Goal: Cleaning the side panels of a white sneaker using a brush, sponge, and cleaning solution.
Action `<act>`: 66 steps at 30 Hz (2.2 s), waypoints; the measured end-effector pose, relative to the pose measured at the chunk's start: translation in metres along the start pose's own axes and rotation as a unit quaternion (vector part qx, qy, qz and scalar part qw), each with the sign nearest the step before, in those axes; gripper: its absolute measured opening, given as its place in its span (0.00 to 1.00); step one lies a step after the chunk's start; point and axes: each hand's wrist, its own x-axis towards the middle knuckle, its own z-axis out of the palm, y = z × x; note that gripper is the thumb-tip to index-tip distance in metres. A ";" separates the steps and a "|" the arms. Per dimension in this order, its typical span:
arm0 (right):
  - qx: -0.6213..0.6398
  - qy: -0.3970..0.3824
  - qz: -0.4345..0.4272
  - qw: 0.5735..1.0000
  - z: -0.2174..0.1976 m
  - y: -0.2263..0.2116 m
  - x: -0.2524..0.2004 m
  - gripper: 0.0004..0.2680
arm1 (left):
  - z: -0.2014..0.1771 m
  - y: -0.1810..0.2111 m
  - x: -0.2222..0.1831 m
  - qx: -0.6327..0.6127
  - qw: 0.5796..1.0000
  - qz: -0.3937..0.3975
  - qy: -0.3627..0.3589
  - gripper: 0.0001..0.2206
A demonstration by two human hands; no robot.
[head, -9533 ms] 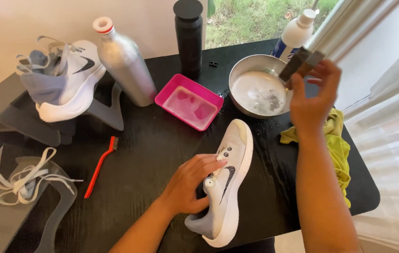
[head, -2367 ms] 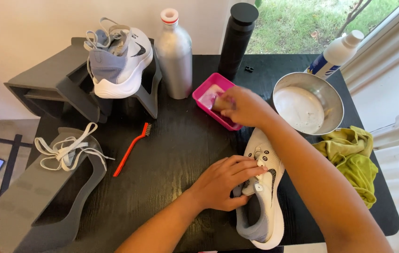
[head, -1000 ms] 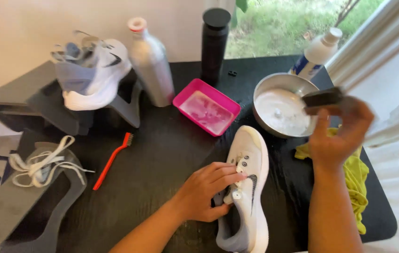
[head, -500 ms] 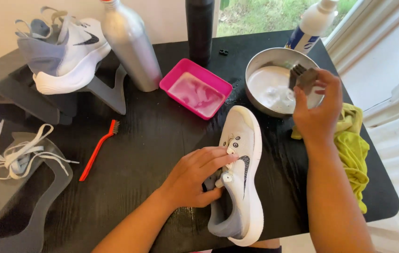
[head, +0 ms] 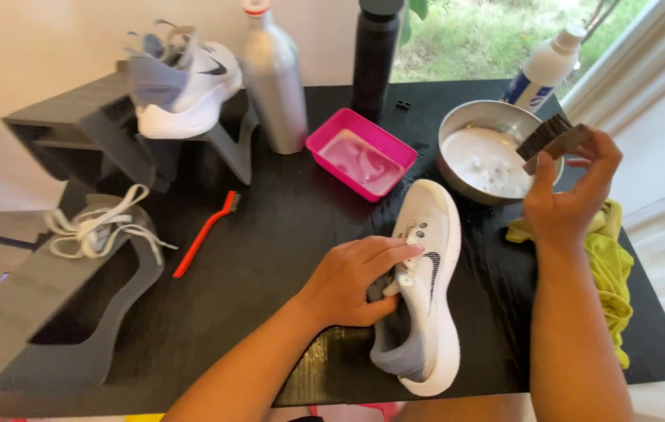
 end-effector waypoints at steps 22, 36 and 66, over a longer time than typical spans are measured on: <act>-0.025 -0.013 0.040 0.999 -0.008 -0.007 0.004 0.15 | -0.001 0.008 0.000 -0.022 0.999 -0.035 -0.003 0.26; -0.012 -0.064 0.061 0.996 -0.002 -0.008 0.002 0.17 | 0.004 0.014 0.000 -0.043 0.995 -0.070 0.052 0.22; 0.084 0.029 0.081 0.993 -0.002 0.000 0.002 0.19 | 0.011 0.011 0.000 0.023 0.993 -0.077 0.082 0.21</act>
